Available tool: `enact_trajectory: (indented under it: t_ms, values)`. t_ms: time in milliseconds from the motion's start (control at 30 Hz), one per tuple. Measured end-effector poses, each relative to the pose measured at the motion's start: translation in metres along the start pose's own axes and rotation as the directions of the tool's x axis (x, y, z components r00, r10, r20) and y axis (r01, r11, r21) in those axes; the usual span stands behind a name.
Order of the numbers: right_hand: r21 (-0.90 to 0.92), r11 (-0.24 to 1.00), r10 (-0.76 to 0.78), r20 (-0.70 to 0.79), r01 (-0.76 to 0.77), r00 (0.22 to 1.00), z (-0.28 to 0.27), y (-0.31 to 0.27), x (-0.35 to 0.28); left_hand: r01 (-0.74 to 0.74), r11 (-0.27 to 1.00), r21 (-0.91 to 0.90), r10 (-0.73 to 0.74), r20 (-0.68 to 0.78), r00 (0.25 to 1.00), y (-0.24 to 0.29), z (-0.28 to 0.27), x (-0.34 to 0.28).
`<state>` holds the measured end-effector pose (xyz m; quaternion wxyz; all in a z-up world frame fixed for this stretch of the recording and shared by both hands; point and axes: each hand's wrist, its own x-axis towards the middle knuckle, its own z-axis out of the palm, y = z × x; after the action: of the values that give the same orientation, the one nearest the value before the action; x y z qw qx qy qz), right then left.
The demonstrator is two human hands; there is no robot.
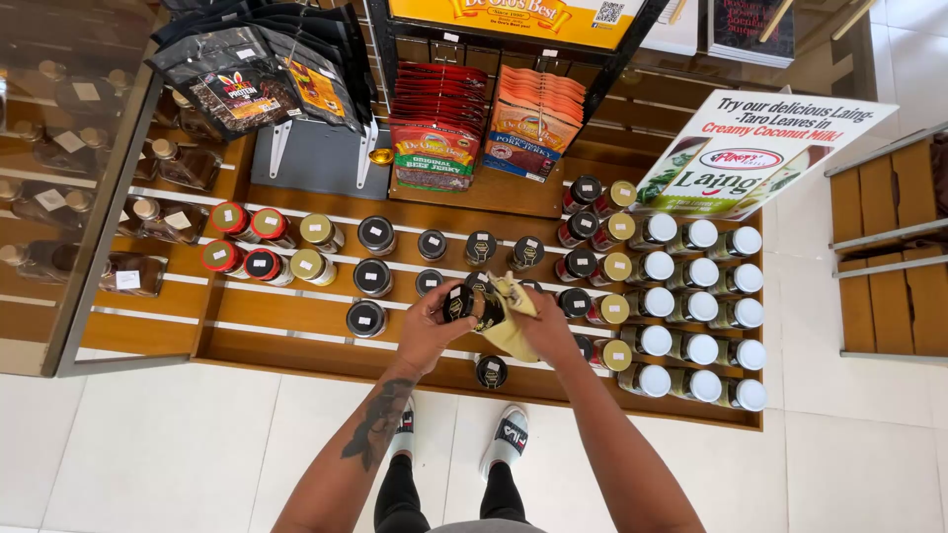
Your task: Wipe dust and residue from glass jars on a display shelf using a cleaning cloth.
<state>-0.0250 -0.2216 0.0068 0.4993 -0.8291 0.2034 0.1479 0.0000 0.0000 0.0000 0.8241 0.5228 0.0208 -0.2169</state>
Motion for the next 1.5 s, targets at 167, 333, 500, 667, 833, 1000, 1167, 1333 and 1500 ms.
enact_trajectory:
  t_ms: [167, 333, 500, 667, 833, 1000, 1167, 1333, 1500]
  values:
    - [0.754, 0.576, 0.224, 0.227, -0.316, 0.948, -0.01, -0.001, -0.003, 0.009, 0.984, -0.18, -0.03, -0.111, 0.993, -0.019, -0.011, 0.006]
    - [0.866, 0.38, 0.183, 0.274, -0.324, 0.944, 0.004, 0.011, -0.006, 0.051, 0.956, -0.289, -0.121, -0.229, 0.966, -0.018, -0.006, 0.01]
    - [0.878, 0.208, 0.211, 0.389, -0.43, 0.897, 0.011, 0.006, -0.012, -0.158, 0.982, -0.1, 0.136, -0.203, 0.97, -0.009, 0.0, 0.011]
    - [0.827, 0.359, 0.301, 0.336, -0.432, 0.892, -0.003, -0.003, -0.014, -0.111, 0.986, 0.125, 0.133, -0.182, 0.974, 0.004, -0.004, 0.013]
    - [0.836, 0.414, 0.323, 0.234, -0.359, 0.917, -0.026, 0.017, 0.005, -0.118, 0.946, 0.302, 0.163, -0.129, 0.978, -0.007, -0.016, 0.02]
    - [0.88, 0.362, 0.322, 0.191, -0.307, 0.927, -0.031, 0.036, 0.014, -0.051, 0.715, 0.698, 0.106, -0.036, 0.994, -0.005, -0.01, 0.017]
    - [0.884, 0.34, 0.364, 0.19, -0.32, 0.912, -0.022, 0.065, 0.013, -0.07, 0.582, 0.81, 0.072, 0.034, 0.997, -0.038, -0.019, 0.017]
    - [0.889, 0.322, 0.385, 0.192, -0.326, 0.903, -0.018, 0.076, 0.006, -0.044, 0.527, 0.849, -0.013, 0.06, 0.998, -0.073, -0.029, 0.022]
    - [0.906, 0.289, 0.407, 0.176, -0.31, 0.896, -0.018, 0.087, 0.005, -0.003, 0.427, 0.904, -0.088, 0.044, 0.995, -0.093, -0.034, 0.028]
